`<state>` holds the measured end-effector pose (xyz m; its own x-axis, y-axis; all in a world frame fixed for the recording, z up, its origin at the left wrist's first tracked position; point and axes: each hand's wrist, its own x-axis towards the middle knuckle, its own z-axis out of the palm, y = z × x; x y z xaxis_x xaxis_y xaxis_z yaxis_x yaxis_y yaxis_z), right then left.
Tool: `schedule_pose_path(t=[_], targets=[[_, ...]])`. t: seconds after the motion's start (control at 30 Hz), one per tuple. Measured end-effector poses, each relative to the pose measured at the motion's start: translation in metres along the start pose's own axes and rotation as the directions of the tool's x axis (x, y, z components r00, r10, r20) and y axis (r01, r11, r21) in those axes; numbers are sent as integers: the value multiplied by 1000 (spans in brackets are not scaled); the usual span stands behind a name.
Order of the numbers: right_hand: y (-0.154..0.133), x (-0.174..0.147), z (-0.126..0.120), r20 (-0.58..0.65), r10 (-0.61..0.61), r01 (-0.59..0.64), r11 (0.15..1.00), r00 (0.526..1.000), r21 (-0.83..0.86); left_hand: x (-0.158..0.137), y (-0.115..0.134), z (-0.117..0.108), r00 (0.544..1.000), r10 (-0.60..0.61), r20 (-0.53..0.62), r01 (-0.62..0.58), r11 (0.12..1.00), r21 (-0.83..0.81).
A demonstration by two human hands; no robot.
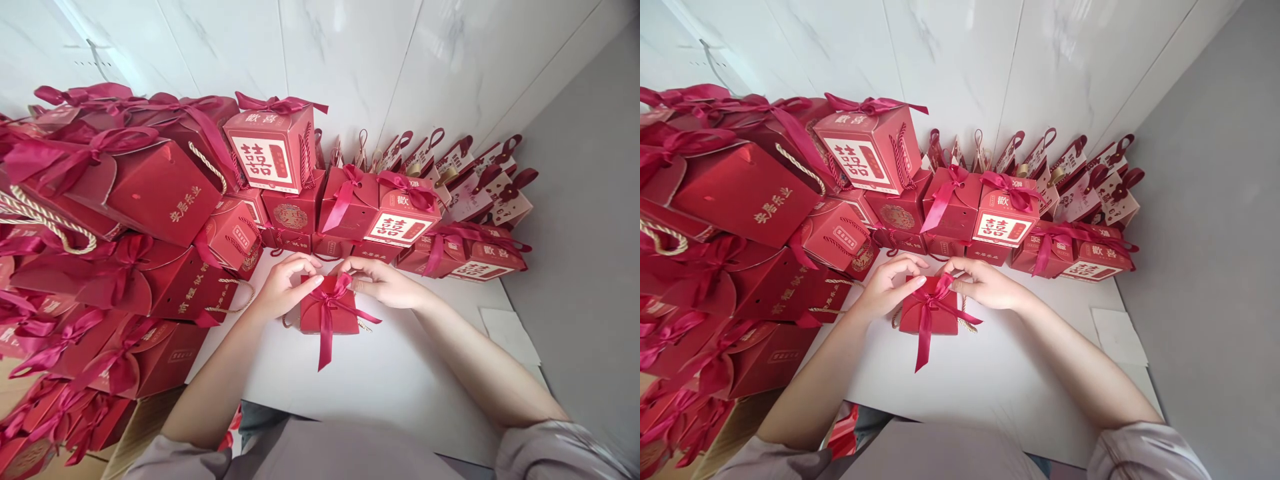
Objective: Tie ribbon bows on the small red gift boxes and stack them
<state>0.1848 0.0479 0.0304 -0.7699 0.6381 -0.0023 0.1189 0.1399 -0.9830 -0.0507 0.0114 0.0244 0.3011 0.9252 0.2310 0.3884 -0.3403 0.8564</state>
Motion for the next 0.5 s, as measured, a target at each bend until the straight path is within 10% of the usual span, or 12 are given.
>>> schedule_pose_path(t=[0.17,0.27,0.4,0.5], targets=[[1,2,11,-100,-56,47,995,993,-89,1,5,0,999,23,45,-24,1000,18],[5,4,23,-196,-105,75,985,975,-157,-3,17,-4,993,31,-113,-16,991,133],[15,9,33,-263,-145,98,978,954,-184,-33,48,-7,899,-88,-429,276,874,399],[19,11,35,-272,-124,80,983,954,-167,-66,67,4,889,-289,-355,427,803,416]])
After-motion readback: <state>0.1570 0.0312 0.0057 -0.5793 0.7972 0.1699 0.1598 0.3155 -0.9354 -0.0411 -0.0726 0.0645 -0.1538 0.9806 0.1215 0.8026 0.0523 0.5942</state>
